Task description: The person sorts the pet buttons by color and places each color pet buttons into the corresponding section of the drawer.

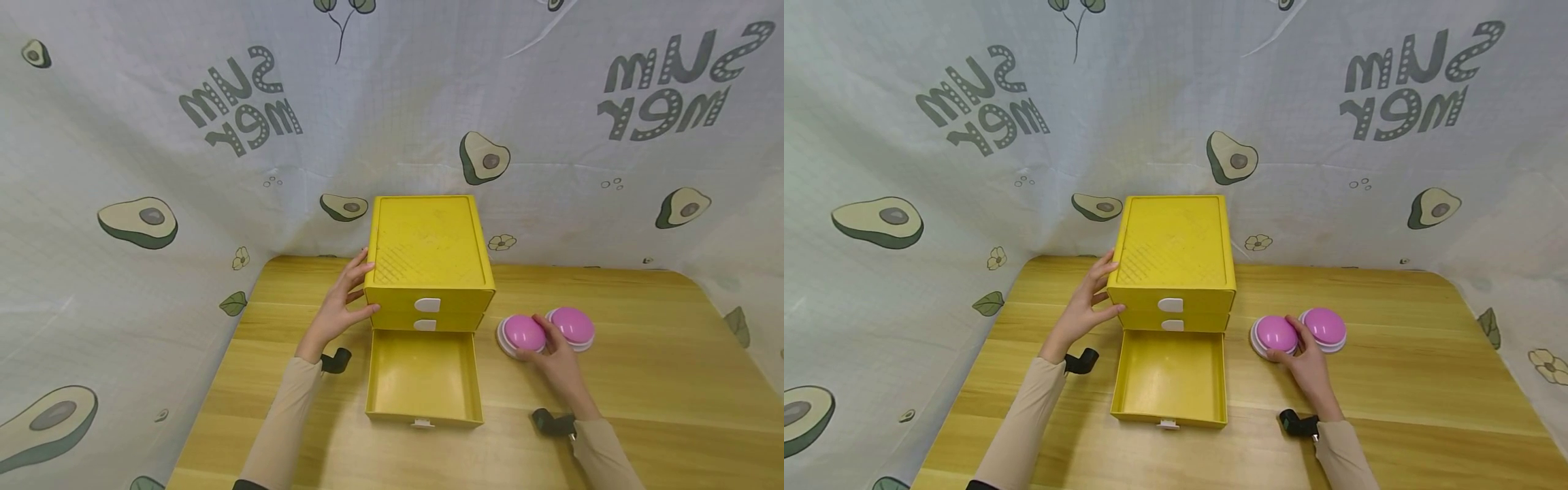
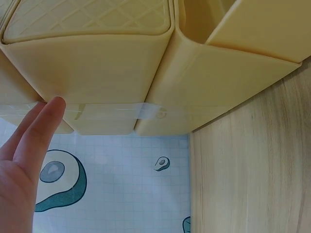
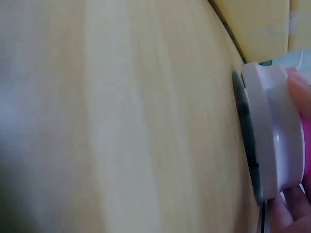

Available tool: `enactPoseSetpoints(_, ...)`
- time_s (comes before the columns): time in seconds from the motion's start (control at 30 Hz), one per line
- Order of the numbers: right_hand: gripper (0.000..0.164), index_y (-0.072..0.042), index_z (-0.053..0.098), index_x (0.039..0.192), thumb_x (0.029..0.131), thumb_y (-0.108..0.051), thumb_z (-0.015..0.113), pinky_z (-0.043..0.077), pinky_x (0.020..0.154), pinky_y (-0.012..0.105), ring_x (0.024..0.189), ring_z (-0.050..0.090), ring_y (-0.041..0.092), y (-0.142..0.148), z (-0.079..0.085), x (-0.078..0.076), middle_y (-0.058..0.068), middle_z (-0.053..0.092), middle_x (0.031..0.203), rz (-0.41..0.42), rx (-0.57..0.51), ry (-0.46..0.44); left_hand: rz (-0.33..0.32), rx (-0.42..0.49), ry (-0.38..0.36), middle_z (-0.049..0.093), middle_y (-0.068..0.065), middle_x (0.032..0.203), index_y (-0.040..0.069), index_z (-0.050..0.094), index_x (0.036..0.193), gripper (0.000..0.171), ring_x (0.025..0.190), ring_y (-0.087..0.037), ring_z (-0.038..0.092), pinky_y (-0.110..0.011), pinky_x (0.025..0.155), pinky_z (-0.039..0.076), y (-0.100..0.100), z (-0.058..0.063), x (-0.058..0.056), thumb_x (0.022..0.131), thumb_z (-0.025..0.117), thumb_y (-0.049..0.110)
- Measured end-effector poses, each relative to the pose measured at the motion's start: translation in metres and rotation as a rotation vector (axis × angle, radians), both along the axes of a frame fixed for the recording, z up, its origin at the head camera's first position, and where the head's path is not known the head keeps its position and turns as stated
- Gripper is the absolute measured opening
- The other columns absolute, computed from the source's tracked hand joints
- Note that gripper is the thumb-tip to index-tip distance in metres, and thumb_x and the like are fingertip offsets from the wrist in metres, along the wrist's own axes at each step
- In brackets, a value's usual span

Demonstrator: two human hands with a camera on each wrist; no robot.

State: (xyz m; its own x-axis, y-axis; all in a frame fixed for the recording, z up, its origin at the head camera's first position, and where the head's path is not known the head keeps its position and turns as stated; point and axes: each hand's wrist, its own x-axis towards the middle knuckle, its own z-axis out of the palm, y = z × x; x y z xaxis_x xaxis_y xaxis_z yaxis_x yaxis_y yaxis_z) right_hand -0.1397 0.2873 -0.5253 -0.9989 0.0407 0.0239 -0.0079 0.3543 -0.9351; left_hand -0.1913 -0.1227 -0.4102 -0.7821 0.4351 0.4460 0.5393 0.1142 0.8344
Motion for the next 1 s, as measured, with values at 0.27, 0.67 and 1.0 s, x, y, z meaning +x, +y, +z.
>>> enactPoseSetpoints(0.27,0.083,-0.002,0.023,0.151,0.086,-0.012,0.073,0.025,0.095,0.002,0.139,0.021,0.039,-0.002,0.014,0.011,0.023,0.020,0.154,-0.014,0.013,-0.006,0.000,0.005,0.003,0.014,-0.020,0.156,0.001,0.034,0.139,0.067,0.128,-0.049,0.037,-0.058,0.097,0.041,-0.001,-0.002,0.000,0.082,0.068,-0.011)
enactPoseSetpoints(0.67,0.075,-0.006,0.029,0.150,0.086,-0.004,0.070,0.029,0.100,0.008,0.135,0.029,0.005,-0.020,0.054,0.034,0.017,0.028,0.153,0.016,-0.025,0.092,-0.001,0.004,0.000,0.014,-0.017,0.157,0.001,0.034,0.140,0.067,0.128,-0.048,0.036,-0.057,0.097,0.041,0.000,-0.003,0.000,0.083,0.068,-0.009)
enactPoseSetpoints(1.0,0.076,-0.004,0.038,0.145,0.079,0.008,0.072,0.033,0.098,0.009,0.129,0.036,-0.001,-0.041,0.083,0.053,-0.005,0.045,0.143,0.069,-0.094,0.157,0.003,0.006,-0.006,0.014,-0.017,0.157,0.002,0.034,0.139,0.067,0.128,-0.048,0.037,-0.058,0.097,0.041,-0.001,-0.004,-0.001,0.083,0.068,-0.010)
